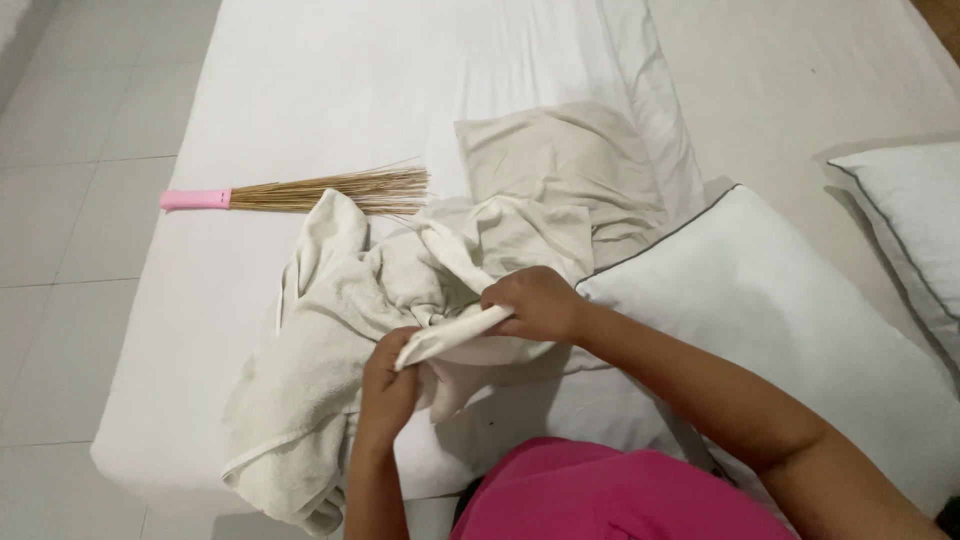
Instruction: The person picks up a pillowcase from a bedside table and shakes it open. They then pick up a pillow from the bed and insert it into the pillowcase, adjusting the fabric to fit the pillow properly.
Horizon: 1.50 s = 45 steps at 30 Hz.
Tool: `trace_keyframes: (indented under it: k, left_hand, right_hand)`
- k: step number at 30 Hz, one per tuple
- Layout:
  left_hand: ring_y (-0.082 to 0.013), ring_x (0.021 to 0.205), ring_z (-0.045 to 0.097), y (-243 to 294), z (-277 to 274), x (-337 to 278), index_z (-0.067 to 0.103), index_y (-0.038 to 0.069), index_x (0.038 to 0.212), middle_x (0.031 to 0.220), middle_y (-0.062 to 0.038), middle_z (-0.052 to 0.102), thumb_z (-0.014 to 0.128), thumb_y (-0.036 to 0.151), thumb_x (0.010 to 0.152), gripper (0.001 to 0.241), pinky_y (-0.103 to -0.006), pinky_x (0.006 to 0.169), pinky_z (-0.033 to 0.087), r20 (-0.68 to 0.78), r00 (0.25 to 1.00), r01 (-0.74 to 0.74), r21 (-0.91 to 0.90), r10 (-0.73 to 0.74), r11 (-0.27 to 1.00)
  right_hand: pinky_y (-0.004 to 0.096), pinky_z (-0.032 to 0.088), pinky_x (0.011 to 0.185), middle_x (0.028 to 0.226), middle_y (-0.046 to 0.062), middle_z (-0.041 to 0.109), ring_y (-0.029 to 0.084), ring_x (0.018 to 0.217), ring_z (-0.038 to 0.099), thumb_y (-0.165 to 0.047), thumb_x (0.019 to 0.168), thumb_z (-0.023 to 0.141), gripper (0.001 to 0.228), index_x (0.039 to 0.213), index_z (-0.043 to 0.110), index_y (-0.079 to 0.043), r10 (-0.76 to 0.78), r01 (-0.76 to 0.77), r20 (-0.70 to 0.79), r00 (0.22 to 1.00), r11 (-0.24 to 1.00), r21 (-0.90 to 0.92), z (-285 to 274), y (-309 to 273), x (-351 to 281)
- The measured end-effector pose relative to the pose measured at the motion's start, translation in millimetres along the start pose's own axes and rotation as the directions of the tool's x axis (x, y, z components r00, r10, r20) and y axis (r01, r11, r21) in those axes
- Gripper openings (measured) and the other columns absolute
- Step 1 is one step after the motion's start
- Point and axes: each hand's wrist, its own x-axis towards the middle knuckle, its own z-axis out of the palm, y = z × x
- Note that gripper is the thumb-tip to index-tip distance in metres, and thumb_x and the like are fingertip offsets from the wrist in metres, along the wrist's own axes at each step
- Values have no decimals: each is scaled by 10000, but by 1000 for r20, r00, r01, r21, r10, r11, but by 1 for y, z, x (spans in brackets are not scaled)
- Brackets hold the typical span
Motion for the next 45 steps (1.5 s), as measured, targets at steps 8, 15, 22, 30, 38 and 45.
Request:
trace_keyframes:
  k: [8,15,22,30,38,45]
  left_hand:
    - [-47,516,450,114,-59,-35,676,-6,1098,641,25,541,478,-51,905,280,-225,468,348,-21,1000,9,-386,-18,922]
    - [-88,774,591,148,-146,-50,672,-34,1020,860,-60,676,576,-63,1025,101,-214,706,453,-540,795,-327,0,275,945]
    - [-149,861,664,93,-270,97,607,30,1025,1008,-77,690,669,-115,893,205,-291,761,541,-489,502,-222,724,713,653]
    - [-407,1387,332,-3,-50,249,328,118,1530,1474,-226,404,763,268,797,866,-645,1108,200,-376,705,20,858,602,513]
    - [-363,1298,537,-178,178,83,425,188,1492,1422,-149,563,750,418,840,764,-572,1047,411,390,877,-50,655,-281,754]
    - [-325,1311,498,-215,141,28,466,135,1431,1346,-127,582,751,384,813,725,-587,1123,276,126,927,72,864,-353,498]
  right_hand:
    - [406,540,664,899,72,743,260,717,693,-135,801,782,237,1037,768,-132,109,-264,-483,869,927,-265,9,80,24]
    - [392,530,768,1016,120,687,289,927,665,-120,800,807,195,962,719,-59,88,-243,-590,803,952,-188,-40,79,24]
    - [293,486,910,1143,77,743,140,1046,651,-146,888,689,416,1301,669,-101,541,-560,214,813,628,541,-66,69,-25]
    - [376,566,829,1182,107,696,208,999,673,-301,954,600,474,1350,611,-43,839,-442,97,536,180,879,-28,183,-53]
    - [476,492,980,1203,180,651,375,1144,601,-226,834,739,465,1258,619,-80,664,-734,-354,659,670,-111,80,192,-141]
    - [459,446,1039,1284,175,609,388,1219,556,-201,861,705,439,1274,598,-98,468,-473,-78,880,879,-60,145,151,-111]
